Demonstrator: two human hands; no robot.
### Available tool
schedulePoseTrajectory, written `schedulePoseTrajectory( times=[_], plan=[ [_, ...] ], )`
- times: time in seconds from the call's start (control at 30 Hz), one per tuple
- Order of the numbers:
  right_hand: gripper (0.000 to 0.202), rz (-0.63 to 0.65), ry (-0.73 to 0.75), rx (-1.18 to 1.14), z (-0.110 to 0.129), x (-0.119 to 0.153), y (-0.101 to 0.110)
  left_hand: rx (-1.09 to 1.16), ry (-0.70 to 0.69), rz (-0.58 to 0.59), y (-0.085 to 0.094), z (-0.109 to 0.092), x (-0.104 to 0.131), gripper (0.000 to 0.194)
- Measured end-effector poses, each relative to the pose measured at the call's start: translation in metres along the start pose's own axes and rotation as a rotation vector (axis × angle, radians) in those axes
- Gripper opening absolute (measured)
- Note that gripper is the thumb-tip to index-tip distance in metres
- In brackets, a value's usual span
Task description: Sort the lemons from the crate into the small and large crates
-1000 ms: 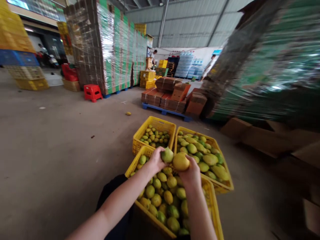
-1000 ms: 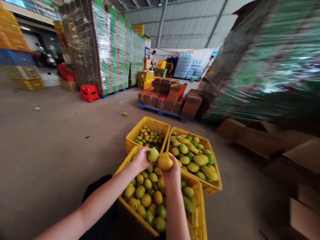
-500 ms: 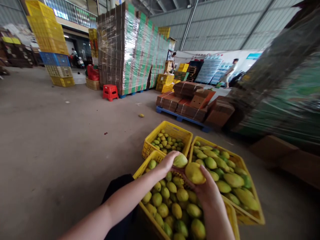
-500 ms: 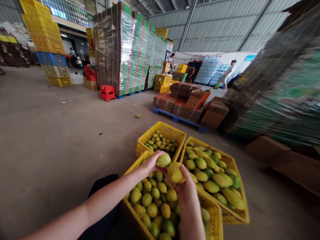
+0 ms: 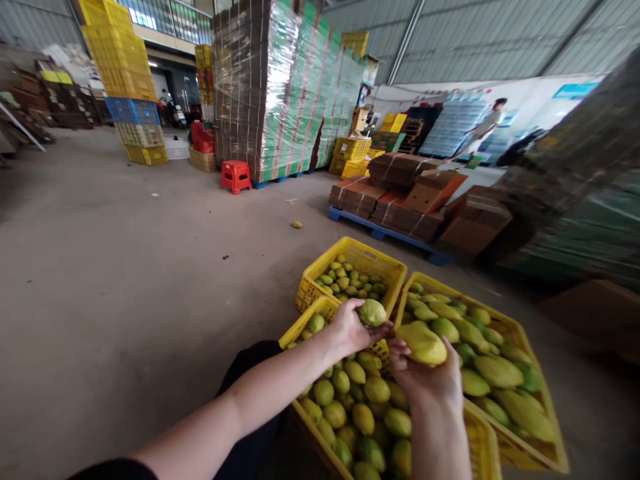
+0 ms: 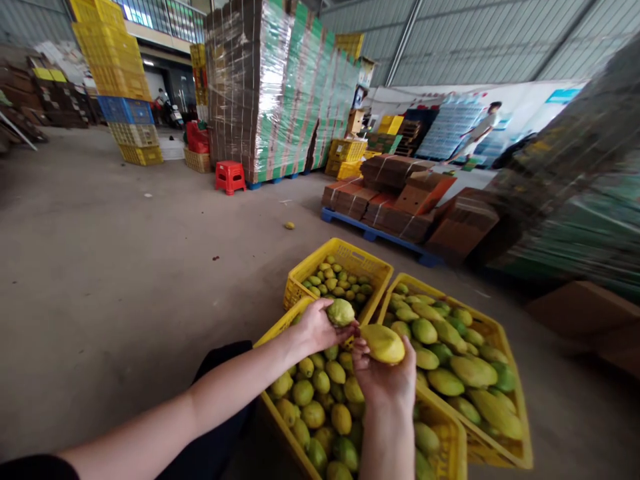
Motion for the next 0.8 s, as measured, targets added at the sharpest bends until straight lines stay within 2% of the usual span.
schedulePoseTrajectory(
  times=[0.1,0.27,0.33,0.47,0.57,0.67,0.73,0.8],
  plan=[
    [0.034,0.022,-0.036,-0.011,-0.004,-0.003,0.0,-0.013,-0.018,0.017,0.002,0.001,0.002,0.036],
    [0.029,-0.009,-0.045,-0.025,-0.01,-0.011,0.004,0.013,0.058,0.043,0.004,0.01,-0.001,0.067],
    [0.026,0.024,-0.023,-0.026,-0.009,-0.017,0.006,0.053,0.074,0.06,0.003,0.012,-0.002,0.065],
    [0.018,0.092,0.039,0.041,-0.005,-0.03,0.011,0.018,0.06,0.116,0.0,0.01,-0.004,0.048],
    [0.023,0.061,0.037,0.067,-0.006,-0.03,0.014,-0.098,-0.027,0.114,-0.004,0.007,-0.002,0.036],
    [0.023,-0.036,0.117,0.098,0.001,-0.02,0.015,-0.213,-0.229,0.101,-0.012,-0.002,0.006,0.013],
    [0.018,-0.031,0.232,0.137,0.01,-0.008,0.011,-0.258,-0.331,0.112,-0.019,-0.005,0.016,0.021],
    [0.019,0.022,0.319,0.17,0.016,0.003,0.006,-0.26,-0.356,0.14,-0.024,-0.006,0.025,0.026]
  ],
)
Point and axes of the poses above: each hand's wrist, its own x-axis away from the middle knuckle, its own y-axis out of the back of the hand, z = x × y, the point moved 7 cm from there along -x, towards the middle knuckle, and after that the axes turned 10 degrees about -y, right-handed, at the moved point
